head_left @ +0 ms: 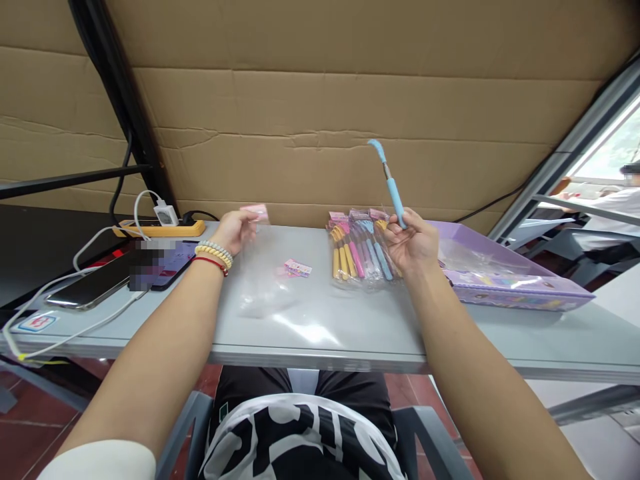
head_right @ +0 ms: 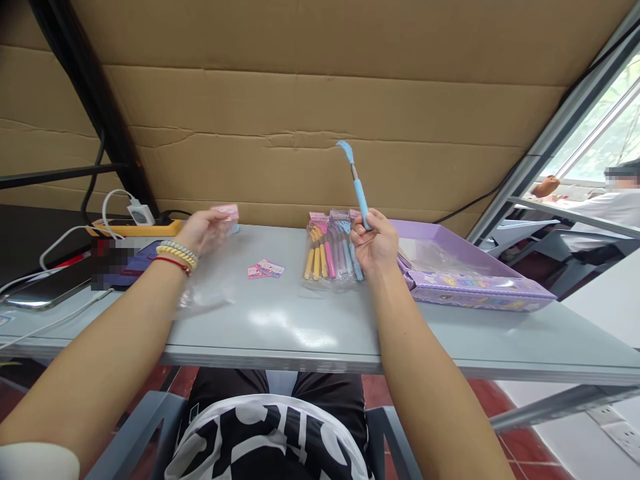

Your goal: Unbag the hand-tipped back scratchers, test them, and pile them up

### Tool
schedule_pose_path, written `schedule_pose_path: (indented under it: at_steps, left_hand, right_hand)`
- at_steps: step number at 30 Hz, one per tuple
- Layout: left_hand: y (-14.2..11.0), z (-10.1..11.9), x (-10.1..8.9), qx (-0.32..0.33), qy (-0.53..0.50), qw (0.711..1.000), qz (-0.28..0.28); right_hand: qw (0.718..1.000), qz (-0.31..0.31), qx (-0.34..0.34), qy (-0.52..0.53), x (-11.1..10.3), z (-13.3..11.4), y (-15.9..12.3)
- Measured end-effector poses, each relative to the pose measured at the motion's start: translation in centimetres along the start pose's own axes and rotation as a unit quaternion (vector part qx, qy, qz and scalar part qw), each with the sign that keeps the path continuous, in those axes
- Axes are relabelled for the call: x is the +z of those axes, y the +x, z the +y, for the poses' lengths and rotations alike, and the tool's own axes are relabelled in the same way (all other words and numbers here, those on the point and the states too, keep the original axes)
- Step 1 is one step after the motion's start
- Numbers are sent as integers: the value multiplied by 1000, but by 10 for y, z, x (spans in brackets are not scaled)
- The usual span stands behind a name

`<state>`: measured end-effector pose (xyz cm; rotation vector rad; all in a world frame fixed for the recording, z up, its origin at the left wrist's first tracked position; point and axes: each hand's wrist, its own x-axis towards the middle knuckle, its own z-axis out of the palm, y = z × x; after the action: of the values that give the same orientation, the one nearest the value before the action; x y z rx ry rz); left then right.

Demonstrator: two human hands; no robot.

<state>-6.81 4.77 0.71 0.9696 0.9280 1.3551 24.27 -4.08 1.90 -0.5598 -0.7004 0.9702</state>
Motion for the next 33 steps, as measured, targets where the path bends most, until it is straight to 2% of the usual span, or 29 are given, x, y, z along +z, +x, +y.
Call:
schedule_pose_path:
  at_steps: [1,3,5,8,11,14,16,18,19,21,22,24,26,27,30,33]
  left_hand:
    - [1,-4,1,-7,71,997,-23]
    - [2,-13,4,-3,228,971,-77]
    - [3,-19,3,15,340,933,-117]
    - [7,-27,-1,70,488,860,-134]
    - [12,-33,-7,128,631,757,-115]
    - [11,-33,-6,201,682,702,-28]
    - [5,-30,2,257,673,694,9]
    - [-7,-26,16,298,635,713,-22]
    - [-14,-25,25,304,605,732,-66]
    - [-30,-26,42,291,541,764,-194]
    - [-38,-28,51,278,528,759,-261]
    - [-49,-34,63,281,537,727,-322]
    - [-54,-39,70,289,545,717,-326]
    - [-54,-40,70,295,544,720,-314]
    - [-50,-38,66,310,548,730,-266]
    - [-44,-35,60,300,581,717,-241]
  right_hand:
    - [999,-36,14,-4,0,2,-1]
    - [995,-93,35,-22,1,5,-3]
    - [988,-137,49,-57,1,9,-5]
    - [977,-165,65,-120,2,16,-9]
    - [971,-158,74,-163,5,25,-11]
    - [962,-152,89,-209,8,32,-12]
    - [953,-158,103,-238,10,37,-14]
    - [942,-171,110,-267,12,44,-16]
    - [936,-180,108,-284,12,48,-18]
    - [920,-200,94,-325,13,57,-22]
    - [910,-213,86,-345,14,62,-25]
    - [893,-235,69,-377,16,70,-29]
    - [891,-232,49,-386,18,72,-30]
    - [900,-220,38,-375,19,72,-30]
    - [947,-156,26,-281,21,62,-25]
    - [980,-108,18,-169,20,48,-20]
